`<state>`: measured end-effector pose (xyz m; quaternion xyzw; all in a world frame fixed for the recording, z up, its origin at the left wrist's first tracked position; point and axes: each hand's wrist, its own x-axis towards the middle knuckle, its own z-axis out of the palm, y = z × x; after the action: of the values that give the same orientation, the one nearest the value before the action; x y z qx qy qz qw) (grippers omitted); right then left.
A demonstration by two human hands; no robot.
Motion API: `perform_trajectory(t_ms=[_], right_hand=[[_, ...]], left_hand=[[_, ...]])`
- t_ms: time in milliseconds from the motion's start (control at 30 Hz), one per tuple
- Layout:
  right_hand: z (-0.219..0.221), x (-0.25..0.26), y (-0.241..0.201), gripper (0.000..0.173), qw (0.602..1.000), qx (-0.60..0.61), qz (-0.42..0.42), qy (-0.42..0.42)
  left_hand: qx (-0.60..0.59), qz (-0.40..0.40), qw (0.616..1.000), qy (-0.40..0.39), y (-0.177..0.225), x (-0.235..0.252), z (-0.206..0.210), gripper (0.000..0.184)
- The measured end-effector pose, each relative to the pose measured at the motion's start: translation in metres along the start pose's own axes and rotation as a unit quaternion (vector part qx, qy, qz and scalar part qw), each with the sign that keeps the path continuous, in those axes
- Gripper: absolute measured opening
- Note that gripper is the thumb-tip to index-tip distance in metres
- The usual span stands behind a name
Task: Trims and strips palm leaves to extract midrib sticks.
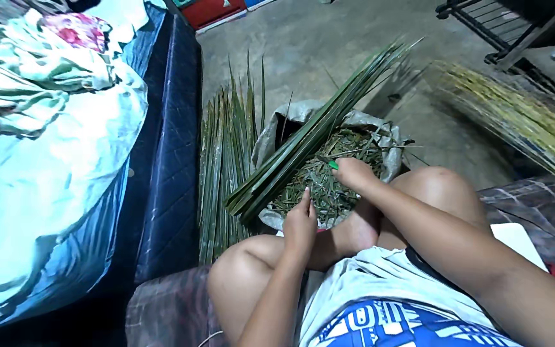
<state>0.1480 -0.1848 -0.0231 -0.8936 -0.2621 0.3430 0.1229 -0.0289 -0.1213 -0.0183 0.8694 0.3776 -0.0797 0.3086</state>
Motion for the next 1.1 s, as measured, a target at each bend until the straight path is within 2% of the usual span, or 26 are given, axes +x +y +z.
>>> perform_trajectory(t_ms=[200,433,500,600,667,733,833,933,1000,1100], right_hand=[[0.016,-0.041,-0.018,0.035,0.989,-0.033,-0.091,-0.108],[-0.004,0.005,0.004,0.029,0.998,0.037,-0.010,0.043],[-0.002,0.005,0.004,0.030,0.995,0.080,-0.038,0.047],[0.013,-0.006,-0.002,0.042,0.981,0.155,-0.109,-0.035],[0.021,-0.011,-0.007,0.040,0.972,0.183,-0.128,-0.077],[0.020,-0.009,-0.009,0.033,0.967,0.212,-0.120,-0.080],[0.019,0.008,0.000,0.034,0.955,0.278,-0.101,-0.004],[0.018,0.021,0.009,0.037,0.945,0.301,-0.109,0.065],[0.016,0.013,0.007,0.034,0.958,0.251,-0.128,0.049],[0.023,-0.015,-0.004,0.032,0.980,0.108,-0.148,-0.076]], left_hand=[[-0.131,0.004,0.991,0.010,-0.012,0.007,0.006,0.044],[-0.293,-0.010,0.956,-0.018,-0.010,0.007,0.004,0.039],[-0.320,-0.021,0.947,-0.029,-0.010,0.008,0.003,0.039],[-0.349,-0.032,0.934,-0.062,-0.012,0.009,0.002,0.041],[-0.375,-0.037,0.922,-0.084,-0.011,0.008,0.003,0.041],[-0.395,-0.047,0.911,-0.112,-0.008,0.006,0.002,0.043],[-0.393,-0.059,0.908,-0.135,-0.005,0.004,-0.001,0.041],[-0.340,-0.039,0.934,-0.101,-0.006,0.004,0.000,0.038],[-0.288,-0.033,0.954,-0.070,-0.009,0.007,0.001,0.041],[-0.237,-0.043,0.970,-0.034,-0.014,0.011,0.002,0.040]])
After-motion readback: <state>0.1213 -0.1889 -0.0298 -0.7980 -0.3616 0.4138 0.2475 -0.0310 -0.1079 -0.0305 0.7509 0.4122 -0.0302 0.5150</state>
